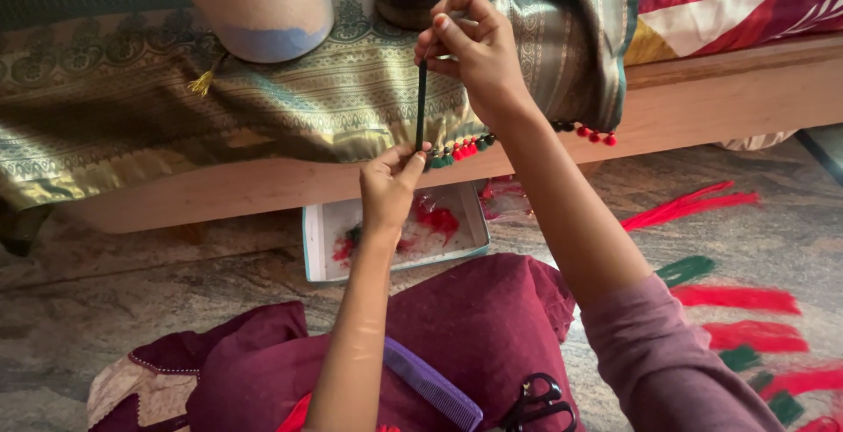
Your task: Attaching decorative red and green tassels to the edge of a sari.
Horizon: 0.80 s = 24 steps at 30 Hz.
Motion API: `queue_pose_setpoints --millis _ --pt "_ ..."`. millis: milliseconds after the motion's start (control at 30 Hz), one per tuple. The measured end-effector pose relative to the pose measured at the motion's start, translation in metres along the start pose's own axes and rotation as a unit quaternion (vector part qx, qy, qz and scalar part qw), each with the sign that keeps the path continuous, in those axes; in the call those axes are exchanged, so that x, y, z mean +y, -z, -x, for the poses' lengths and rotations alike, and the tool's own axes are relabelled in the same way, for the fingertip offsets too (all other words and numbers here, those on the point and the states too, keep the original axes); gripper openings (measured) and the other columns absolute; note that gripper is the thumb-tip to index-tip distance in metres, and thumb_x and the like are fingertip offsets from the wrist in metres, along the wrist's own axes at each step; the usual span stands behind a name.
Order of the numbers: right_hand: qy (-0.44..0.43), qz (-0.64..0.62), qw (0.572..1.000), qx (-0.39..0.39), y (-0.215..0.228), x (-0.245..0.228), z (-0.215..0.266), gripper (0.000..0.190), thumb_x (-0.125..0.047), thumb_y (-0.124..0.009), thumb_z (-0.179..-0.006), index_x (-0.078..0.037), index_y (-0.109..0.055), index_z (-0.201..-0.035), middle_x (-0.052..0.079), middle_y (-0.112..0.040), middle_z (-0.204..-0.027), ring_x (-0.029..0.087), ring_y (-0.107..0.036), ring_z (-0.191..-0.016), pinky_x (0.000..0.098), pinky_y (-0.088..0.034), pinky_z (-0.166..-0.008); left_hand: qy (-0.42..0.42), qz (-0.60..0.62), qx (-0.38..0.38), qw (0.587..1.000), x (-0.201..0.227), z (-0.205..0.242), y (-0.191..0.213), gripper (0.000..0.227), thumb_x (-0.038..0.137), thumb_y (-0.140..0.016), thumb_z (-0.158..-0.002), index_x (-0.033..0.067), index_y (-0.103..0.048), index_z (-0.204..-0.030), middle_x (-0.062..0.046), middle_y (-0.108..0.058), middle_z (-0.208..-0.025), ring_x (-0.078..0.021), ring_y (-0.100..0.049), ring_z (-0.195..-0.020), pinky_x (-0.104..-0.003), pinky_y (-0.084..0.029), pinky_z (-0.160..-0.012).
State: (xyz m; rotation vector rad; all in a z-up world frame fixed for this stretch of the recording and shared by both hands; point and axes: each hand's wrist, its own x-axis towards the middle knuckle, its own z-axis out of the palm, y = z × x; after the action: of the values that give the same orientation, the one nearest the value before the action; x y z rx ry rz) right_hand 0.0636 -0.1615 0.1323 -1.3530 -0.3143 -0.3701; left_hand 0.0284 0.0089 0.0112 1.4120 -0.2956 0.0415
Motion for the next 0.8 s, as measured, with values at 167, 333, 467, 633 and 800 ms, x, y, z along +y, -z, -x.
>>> queue_pose_setpoints --millis 167,333,467,633,800 --pt "0.013 -0.005 1.000 0.008 0.003 -0.016 0.020 0.007 -0.017 -0.060 -0.108 -0.011 -0.060 -0.112 0.005 -0.074 -0.095 0.015 -0.076 -0.089 0.0325 -0.064 -0.078 -0.098 -0.043 0.018 0.994 0.005 0.011 -0.007 0.032 -0.001 -0.067 -0.095 0.0023 -0.067 -0.127 -0.010 -0.077 -0.109 -0.0117 -0.073 -0.094 -0.025 -0.059 -0.083" --pt "0.005 -0.020 1.000 0.022 0.007 -0.037 0.075 0.007 -0.015 -0.059 -0.108 -0.008 -0.056 -0.109 0.005 -0.071 -0.093 0.016 -0.074 -0.089 0.0376 -0.067 -0.083 -0.121 -0.074 0.016 0.990 0.001 0.014 -0.006 0.043 -0.004 -0.064 -0.098 0.0031 -0.057 -0.140 -0.013 -0.078 -0.104 -0.0143 -0.077 -0.096 -0.025 -0.059 -0.083" --pt "0.014 0.008 0.998 -0.064 0.007 -0.015 0.132 0.007 -0.012 -0.059 -0.106 -0.005 -0.058 -0.105 0.010 -0.068 -0.091 0.020 -0.073 -0.085 0.0396 -0.068 -0.079 -0.155 0.026 0.001 0.988 -0.011 0.009 -0.002 0.030 -0.010 -0.062 -0.097 0.0022 -0.046 -0.119 -0.014 -0.068 -0.102 -0.0199 -0.075 -0.098 -0.025 -0.060 -0.076" --pt "-0.111 0.114 0.985 -0.062 -0.004 0.051 0.181 0.009 -0.011 -0.059 -0.100 -0.004 -0.063 -0.102 0.010 -0.073 -0.092 0.016 -0.075 -0.085 0.0330 -0.067 -0.081 -0.072 0.058 -0.037 0.995 -0.013 -0.001 0.008 0.026 -0.009 -0.057 -0.096 0.0077 -0.038 -0.100 -0.013 -0.070 -0.084 -0.0209 -0.078 -0.080 -0.027 -0.061 -0.063" --pt "-0.032 0.068 0.992 -0.103 -0.007 0.114 0.187 0.014 -0.016 -0.062 -0.105 -0.004 -0.059 -0.108 0.003 -0.064 -0.104 0.010 -0.059 -0.100 0.0264 -0.051 -0.091 0.009 0.179 0.001 0.984 -0.019 0.003 0.001 0.029 -0.008 -0.057 -0.092 0.0102 -0.035 -0.088 -0.007 -0.069 -0.082 -0.0166 -0.066 -0.056 -0.030 -0.056 -0.052"
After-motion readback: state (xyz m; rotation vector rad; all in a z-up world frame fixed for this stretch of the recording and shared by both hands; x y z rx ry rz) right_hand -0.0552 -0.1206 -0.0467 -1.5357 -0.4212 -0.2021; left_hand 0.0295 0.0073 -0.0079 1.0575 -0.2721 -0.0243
